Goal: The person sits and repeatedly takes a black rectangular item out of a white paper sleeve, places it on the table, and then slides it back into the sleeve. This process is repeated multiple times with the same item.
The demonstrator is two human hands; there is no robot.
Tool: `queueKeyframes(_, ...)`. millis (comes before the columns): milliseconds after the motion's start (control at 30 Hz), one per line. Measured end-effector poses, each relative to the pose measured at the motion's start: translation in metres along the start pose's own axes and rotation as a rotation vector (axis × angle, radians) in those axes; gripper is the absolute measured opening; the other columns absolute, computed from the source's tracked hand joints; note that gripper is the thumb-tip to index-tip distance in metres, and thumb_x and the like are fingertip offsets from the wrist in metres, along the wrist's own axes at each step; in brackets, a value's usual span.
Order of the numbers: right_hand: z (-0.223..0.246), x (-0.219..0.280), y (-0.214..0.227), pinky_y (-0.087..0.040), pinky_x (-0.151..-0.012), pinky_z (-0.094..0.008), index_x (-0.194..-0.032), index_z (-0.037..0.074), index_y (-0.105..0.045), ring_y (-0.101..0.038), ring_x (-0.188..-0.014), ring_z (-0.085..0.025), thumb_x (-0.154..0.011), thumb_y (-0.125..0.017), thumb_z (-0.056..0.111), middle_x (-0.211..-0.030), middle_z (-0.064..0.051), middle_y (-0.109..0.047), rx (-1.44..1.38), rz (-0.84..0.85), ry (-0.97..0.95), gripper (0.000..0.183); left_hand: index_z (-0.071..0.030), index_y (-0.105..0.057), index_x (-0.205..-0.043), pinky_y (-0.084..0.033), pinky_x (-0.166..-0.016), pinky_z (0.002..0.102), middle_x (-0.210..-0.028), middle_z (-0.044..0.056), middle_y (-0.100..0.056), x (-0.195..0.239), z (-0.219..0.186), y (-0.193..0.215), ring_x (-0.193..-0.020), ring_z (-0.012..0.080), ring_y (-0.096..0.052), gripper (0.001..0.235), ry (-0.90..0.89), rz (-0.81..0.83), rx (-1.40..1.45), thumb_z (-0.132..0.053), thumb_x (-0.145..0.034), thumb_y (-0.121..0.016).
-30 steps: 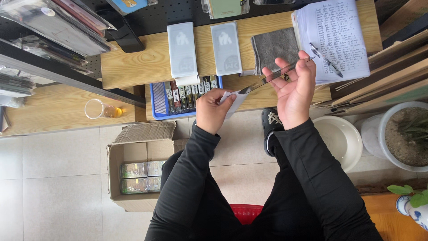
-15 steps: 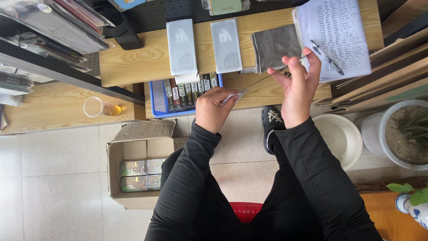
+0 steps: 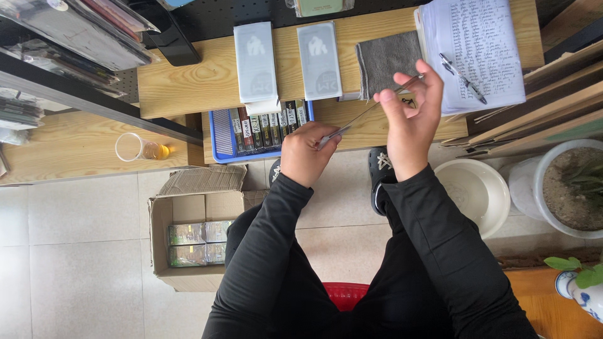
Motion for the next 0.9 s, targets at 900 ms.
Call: queueKeyframes(900,0.006,-0.002,0.011,-0.058,-0.085,-0.031,-0.139,0.011,-0.04,-0.05,-0.118,-0.017,-0.096,-0.07,0.011,-0.12,-0.02,-0.054,0.068,0.016,0.032,0.052,-0.01,-0.07,-0.098,-0.052,-0.07,0.032,-0.096,0.002,-0.068,0.001,-0.021,-0.004,-0.085,0.0204,-0.068,0.012,-0.143,0.043,-0.013,-0.018,-0.094,-0.063)
Point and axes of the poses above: each hand's wrist, its own x-axis away from the middle knuckle, its own y-axis out of the back of the hand, z = x × y, the point moved 7 cm from there along -x, towards the middle knuckle
